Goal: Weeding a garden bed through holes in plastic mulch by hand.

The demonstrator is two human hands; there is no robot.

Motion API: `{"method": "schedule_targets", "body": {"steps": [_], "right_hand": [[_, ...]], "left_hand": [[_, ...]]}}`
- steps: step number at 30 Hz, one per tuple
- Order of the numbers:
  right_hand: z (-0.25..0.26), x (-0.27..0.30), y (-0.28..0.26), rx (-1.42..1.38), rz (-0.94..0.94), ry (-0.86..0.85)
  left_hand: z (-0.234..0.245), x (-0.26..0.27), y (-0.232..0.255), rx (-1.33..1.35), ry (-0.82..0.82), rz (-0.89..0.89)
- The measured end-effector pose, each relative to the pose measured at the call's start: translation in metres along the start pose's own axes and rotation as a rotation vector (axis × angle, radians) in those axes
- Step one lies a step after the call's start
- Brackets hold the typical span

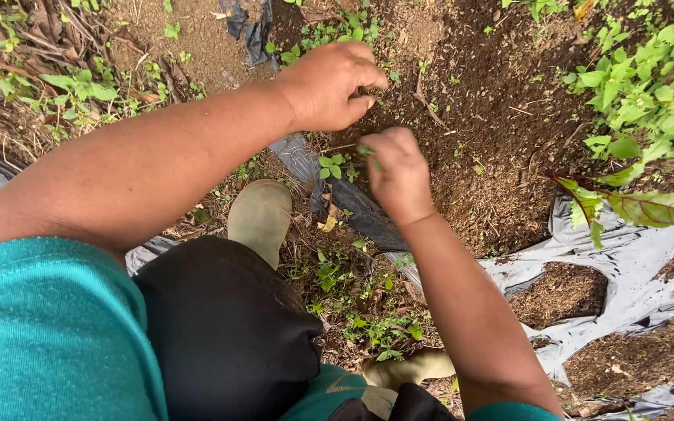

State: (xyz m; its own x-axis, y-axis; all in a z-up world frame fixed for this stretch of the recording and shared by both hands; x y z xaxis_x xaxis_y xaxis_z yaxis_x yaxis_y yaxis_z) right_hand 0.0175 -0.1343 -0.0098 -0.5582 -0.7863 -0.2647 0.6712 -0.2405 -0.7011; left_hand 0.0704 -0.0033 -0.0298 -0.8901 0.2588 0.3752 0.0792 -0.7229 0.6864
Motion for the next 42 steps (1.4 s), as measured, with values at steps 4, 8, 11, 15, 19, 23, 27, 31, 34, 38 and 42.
{"method": "schedule_targets", "body": {"steps": [4,8,11,15,19,23,27,31,34,38,42], "right_hand": [[0.013,0.013,-0.003,-0.003,-0.090,-0.003],[-0.047,0.018,-0.018,0.219,-0.017,-0.490],[-0.071,0.023,-0.017,0.382,0.080,-0.508],[-0.065,0.023,-0.018,0.450,0.181,-0.311],[-0.027,0.039,-0.035,0.166,0.026,-0.291],[-0.015,0.115,-0.079,-0.313,-0.560,-0.956],[0.021,0.158,-0.086,-0.321,-0.854,-1.118],[0.059,0.146,-0.047,-0.275,-0.810,-0.661],[0.104,0.110,-0.025,-0.156,-0.468,-0.110],[0.132,0.104,0.039,0.146,-0.609,0.141],[0.115,0.090,0.075,0.274,-0.574,0.063]], "left_hand": [[0.000,-0.002,0.004,-0.004,0.019,-0.044],[-0.006,-0.009,0.007,-0.003,-0.039,0.018],[-0.014,-0.008,0.010,-0.026,-0.011,-0.043],[-0.021,-0.012,0.015,-0.079,-0.035,-0.052],[-0.010,-0.025,0.042,-0.119,-0.105,-0.031],[-0.006,-0.053,0.071,-0.260,-0.174,-0.151],[-0.033,-0.072,0.096,-0.679,-0.329,-0.203],[-0.071,-0.083,0.109,-0.855,-0.316,-0.350],[-0.074,-0.074,0.111,-0.900,-0.415,-0.386],[-0.076,-0.092,0.096,-0.717,-0.186,-0.417],[-0.047,-0.068,0.098,-0.325,-0.149,-0.255]]}}
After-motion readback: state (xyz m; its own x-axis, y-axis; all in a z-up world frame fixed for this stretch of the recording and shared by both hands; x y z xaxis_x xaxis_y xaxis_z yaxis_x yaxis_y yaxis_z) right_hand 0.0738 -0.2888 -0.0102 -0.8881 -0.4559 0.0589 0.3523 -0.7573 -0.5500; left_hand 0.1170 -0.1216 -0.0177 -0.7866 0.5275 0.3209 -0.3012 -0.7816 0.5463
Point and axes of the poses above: each hand's wrist, its own x-axis away from the middle knuckle, its own z-axis out of the back of the hand, y = z × x, the point moved 9 cm from there along -x, towards the middle knuckle, and after that the axes turned 11 degrees about z, right-handed, at the moved point
